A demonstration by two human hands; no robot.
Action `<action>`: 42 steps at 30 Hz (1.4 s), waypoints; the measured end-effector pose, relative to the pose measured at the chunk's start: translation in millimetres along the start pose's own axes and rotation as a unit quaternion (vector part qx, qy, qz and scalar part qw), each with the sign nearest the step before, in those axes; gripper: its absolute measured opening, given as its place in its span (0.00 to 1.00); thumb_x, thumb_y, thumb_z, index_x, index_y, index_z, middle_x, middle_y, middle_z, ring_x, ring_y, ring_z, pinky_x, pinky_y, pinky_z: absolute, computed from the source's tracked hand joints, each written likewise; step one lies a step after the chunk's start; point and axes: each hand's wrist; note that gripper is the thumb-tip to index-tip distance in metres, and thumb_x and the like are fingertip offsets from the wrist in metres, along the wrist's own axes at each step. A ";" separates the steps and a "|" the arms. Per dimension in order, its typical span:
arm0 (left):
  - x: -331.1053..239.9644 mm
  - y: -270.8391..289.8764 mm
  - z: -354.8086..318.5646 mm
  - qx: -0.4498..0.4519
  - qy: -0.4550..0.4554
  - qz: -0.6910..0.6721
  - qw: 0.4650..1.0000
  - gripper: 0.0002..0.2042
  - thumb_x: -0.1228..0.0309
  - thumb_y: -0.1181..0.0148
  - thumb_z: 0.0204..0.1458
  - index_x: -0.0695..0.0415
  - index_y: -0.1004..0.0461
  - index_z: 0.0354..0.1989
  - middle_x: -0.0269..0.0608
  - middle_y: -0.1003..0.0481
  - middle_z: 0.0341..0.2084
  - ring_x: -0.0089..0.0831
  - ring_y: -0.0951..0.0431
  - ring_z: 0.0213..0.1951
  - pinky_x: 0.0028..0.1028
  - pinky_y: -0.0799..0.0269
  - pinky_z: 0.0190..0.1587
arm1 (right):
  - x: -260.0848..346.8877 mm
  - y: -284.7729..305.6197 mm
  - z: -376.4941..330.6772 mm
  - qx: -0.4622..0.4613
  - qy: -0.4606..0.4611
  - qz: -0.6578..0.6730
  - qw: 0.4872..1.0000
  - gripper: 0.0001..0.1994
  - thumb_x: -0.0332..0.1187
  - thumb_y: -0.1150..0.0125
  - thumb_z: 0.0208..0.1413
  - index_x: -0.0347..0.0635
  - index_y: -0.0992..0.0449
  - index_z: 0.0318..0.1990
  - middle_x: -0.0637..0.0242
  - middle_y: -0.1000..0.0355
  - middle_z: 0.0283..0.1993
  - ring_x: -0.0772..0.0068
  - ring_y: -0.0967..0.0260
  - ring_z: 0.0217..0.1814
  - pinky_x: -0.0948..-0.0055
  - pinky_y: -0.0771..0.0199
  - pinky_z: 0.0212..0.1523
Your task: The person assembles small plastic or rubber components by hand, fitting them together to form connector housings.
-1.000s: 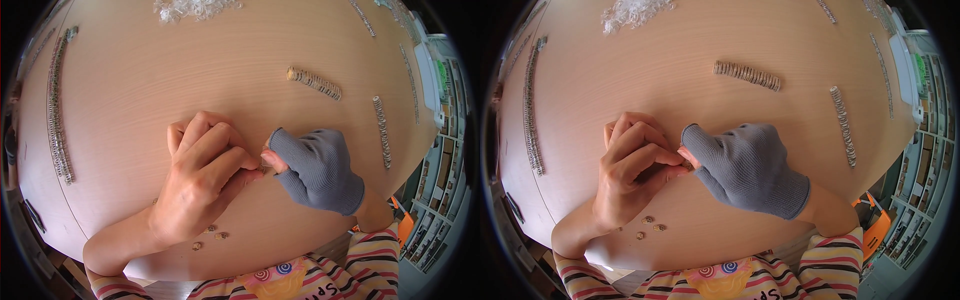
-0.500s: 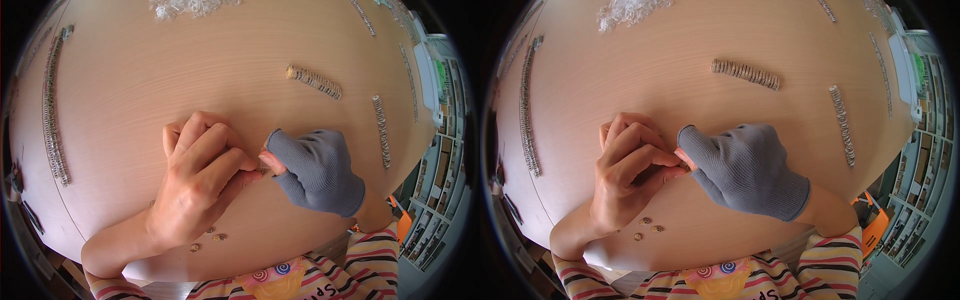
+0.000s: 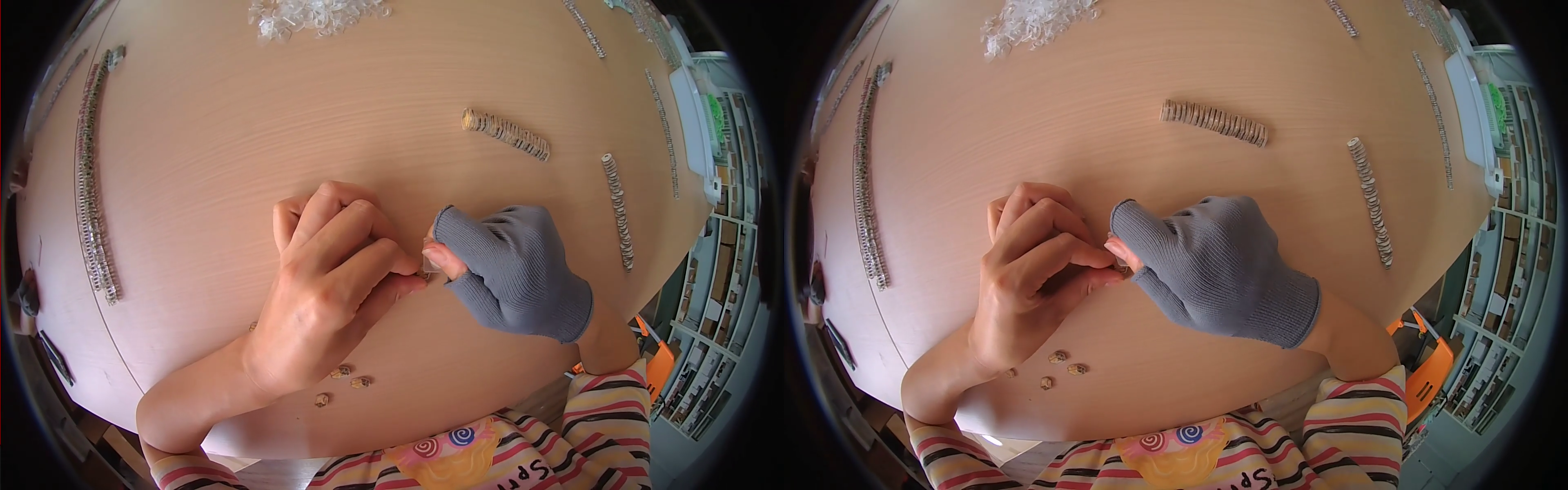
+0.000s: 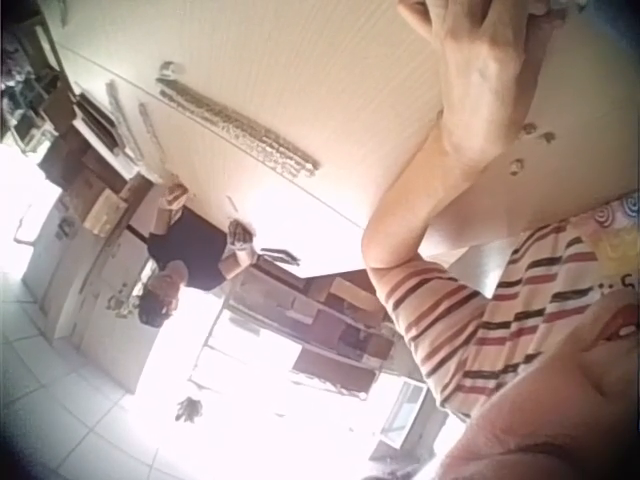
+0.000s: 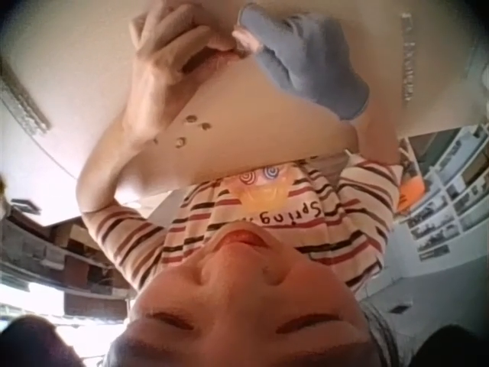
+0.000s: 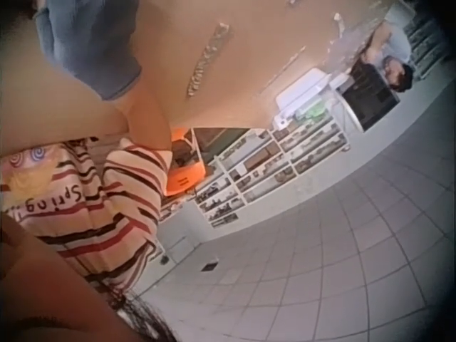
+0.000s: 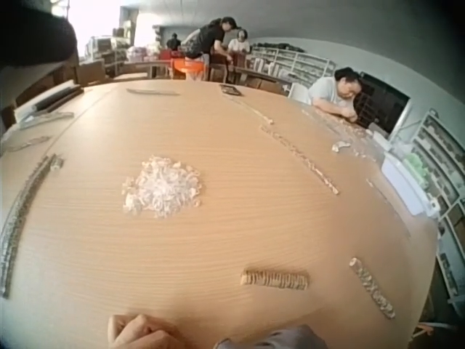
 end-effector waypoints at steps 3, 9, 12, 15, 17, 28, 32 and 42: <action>0.6 -0.7 0.1 -0.003 -0.003 0.001 1.000 0.13 0.74 0.23 0.30 0.55 0.21 0.27 0.31 0.27 0.29 0.36 0.28 0.43 0.34 0.41 0.47 | 2.3 0.6 0.5 0.005 -0.003 -0.015 1.000 0.08 0.31 0.40 0.61 0.42 0.30 0.30 0.67 0.36 0.17 0.62 0.38 0.14 0.66 0.42 0.18; -4.2 0.5 0.9 0.007 0.007 0.006 1.000 0.13 0.74 0.23 0.30 0.55 0.21 0.27 0.31 0.26 0.30 0.36 0.27 0.43 0.34 0.40 0.47 | 9.1 0.3 0.6 -0.009 0.022 -0.064 0.998 0.09 0.34 0.36 0.59 0.43 0.30 0.31 0.68 0.41 0.14 0.63 0.41 0.12 0.65 0.44 0.17; -3.0 1.4 3.0 0.012 -0.002 0.012 1.000 0.13 0.74 0.24 0.31 0.55 0.21 0.27 0.31 0.26 0.30 0.35 0.27 0.43 0.34 0.40 0.47 | 5.2 5.0 1.3 -0.007 0.034 -0.060 0.998 0.09 0.34 0.37 0.60 0.42 0.29 0.32 0.68 0.40 0.14 0.66 0.42 0.12 0.67 0.44 0.17; -3.4 2.0 2.0 0.012 -0.017 0.022 1.000 0.13 0.73 0.24 0.31 0.55 0.21 0.27 0.30 0.26 0.29 0.35 0.27 0.43 0.34 0.40 0.46 | -2.9 7.4 1.3 -0.023 -0.019 0.117 0.993 0.09 0.35 0.43 0.65 0.40 0.29 0.33 0.67 0.37 0.17 0.72 0.40 0.14 0.72 0.42 0.18; -1.7 3.1 2.1 0.023 -0.009 0.041 0.999 0.13 0.75 0.24 0.32 0.55 0.20 0.28 0.32 0.26 0.30 0.35 0.28 0.44 0.34 0.39 0.48 | -9.6 20.9 2.8 -0.017 -0.093 0.278 0.956 0.12 0.33 0.50 0.69 0.37 0.33 0.33 0.58 0.37 0.17 0.62 0.39 0.15 0.67 0.40 0.20; -44.5 -6.4 16.0 0.081 -0.047 0.107 0.990 0.19 0.74 0.26 0.37 0.55 0.21 0.41 0.35 0.25 0.39 0.39 0.29 0.50 0.38 0.41 0.55 | -16.3 21.1 -68.1 -0.062 -0.131 0.068 0.987 0.10 0.38 0.50 0.68 0.44 0.33 0.34 0.62 0.32 0.17 0.54 0.33 0.15 0.61 0.37 0.17; -36.5 -43.4 18.5 0.053 -0.046 0.042 0.997 0.18 0.71 0.24 0.37 0.54 0.20 0.40 0.33 0.25 0.39 0.37 0.29 0.48 0.37 0.42 0.54 | -14.6 15.5 -64.7 -0.081 -0.093 -0.012 0.992 0.10 0.38 0.49 0.68 0.45 0.34 0.34 0.62 0.33 0.16 0.55 0.34 0.14 0.60 0.39 0.15; -34.4 -51.0 19.5 0.025 -0.031 0.033 0.999 0.12 0.72 0.24 0.36 0.51 0.21 0.30 0.29 0.25 0.34 0.34 0.30 0.44 0.35 0.43 0.50 | -10.6 13.8 -64.4 -0.079 -0.083 -0.047 0.992 0.10 0.36 0.45 0.66 0.44 0.35 0.33 0.64 0.38 0.13 0.58 0.36 0.12 0.62 0.39 0.14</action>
Point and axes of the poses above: each hand's wrist, its own z-axis towards the middle knuckle, its own y-axis out of the back of the hand, x = y × z
